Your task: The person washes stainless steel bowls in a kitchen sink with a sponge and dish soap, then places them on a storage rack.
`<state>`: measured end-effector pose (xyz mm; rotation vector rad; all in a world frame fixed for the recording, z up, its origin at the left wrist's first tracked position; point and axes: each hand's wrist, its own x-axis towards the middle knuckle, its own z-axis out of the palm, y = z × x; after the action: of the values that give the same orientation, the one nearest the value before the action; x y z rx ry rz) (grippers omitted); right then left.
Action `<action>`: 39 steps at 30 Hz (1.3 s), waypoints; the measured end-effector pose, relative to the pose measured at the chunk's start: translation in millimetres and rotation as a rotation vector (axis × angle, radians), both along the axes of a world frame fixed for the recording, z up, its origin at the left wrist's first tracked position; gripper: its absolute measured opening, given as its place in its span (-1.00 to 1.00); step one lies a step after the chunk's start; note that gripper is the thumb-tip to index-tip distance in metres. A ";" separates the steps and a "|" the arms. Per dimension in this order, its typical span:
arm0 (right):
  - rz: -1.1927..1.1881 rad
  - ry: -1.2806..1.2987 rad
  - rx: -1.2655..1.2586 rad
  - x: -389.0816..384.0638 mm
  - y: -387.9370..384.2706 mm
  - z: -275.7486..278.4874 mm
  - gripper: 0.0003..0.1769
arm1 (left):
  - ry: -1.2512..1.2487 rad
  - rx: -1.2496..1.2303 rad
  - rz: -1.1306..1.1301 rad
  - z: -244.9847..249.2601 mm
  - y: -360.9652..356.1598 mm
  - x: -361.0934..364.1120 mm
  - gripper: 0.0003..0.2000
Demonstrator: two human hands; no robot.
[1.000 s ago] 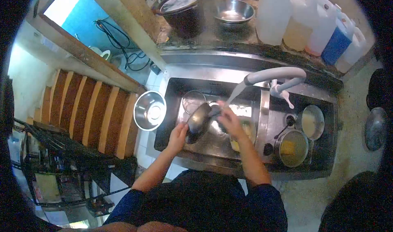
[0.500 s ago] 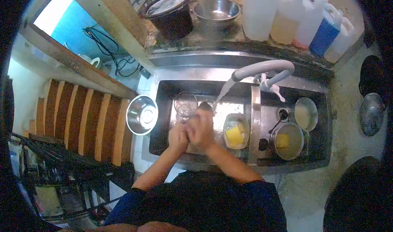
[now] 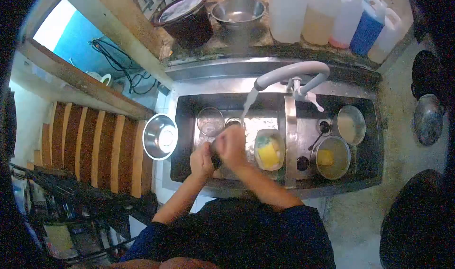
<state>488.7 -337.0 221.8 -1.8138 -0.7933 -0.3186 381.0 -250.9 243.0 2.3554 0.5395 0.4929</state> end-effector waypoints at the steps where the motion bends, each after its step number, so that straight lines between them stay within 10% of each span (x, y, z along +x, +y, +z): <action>1: 0.075 -0.094 0.015 -12.8 -1.5 15.4 -0.87 | -0.011 0.008 -0.003 0.9 -0.1 -0.3 -0.64; 6: -0.155 0.180 0.009 22.7 -2.4 -22.1 -0.90 | -0.050 0.098 -0.099 -1.9 4.0 -2.4 -0.55; 10: 0.126 -0.203 0.036 -22.1 -8.3 27.1 -0.86 | -0.034 0.060 -0.079 3.4 6.9 1.1 -0.50; 14: -0.218 0.230 0.054 14.7 2.8 1.4 -0.87 | -0.064 0.051 -0.081 3.9 2.4 -1.0 -0.45; 18: 0.148 -0.232 0.047 -25.6 -5.7 33.2 -0.86 | -0.108 0.047 -0.063 -22.0 18.4 -4.7 -0.42; 22: -0.120 0.605 0.225 34.5 -1.2 -17.1 -0.88 | -0.048 -0.120 0.037 9.9 9.7 -8.4 -0.54; 28: 0.272 -0.323 0.222 -27.6 -9.2 16.4 -0.74 | -0.394 -0.760 0.373 0.0 17.1 8.8 -0.61; 34: -0.076 0.426 0.255 32.0 -0.8 -6.0 -0.79 | -0.154 -0.206 0.167 -19.1 25.7 -4.2 -0.62; 39: 0.222 -0.269 0.205 -22.4 -12.2 12.2 -0.73 | -0.220 -0.501 0.368 -16.5 40.4 14.3 -0.57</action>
<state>466.3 -349.2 233.9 -1.4929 -1.0983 -0.4860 395.3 -210.6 226.5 1.7081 0.8827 0.6823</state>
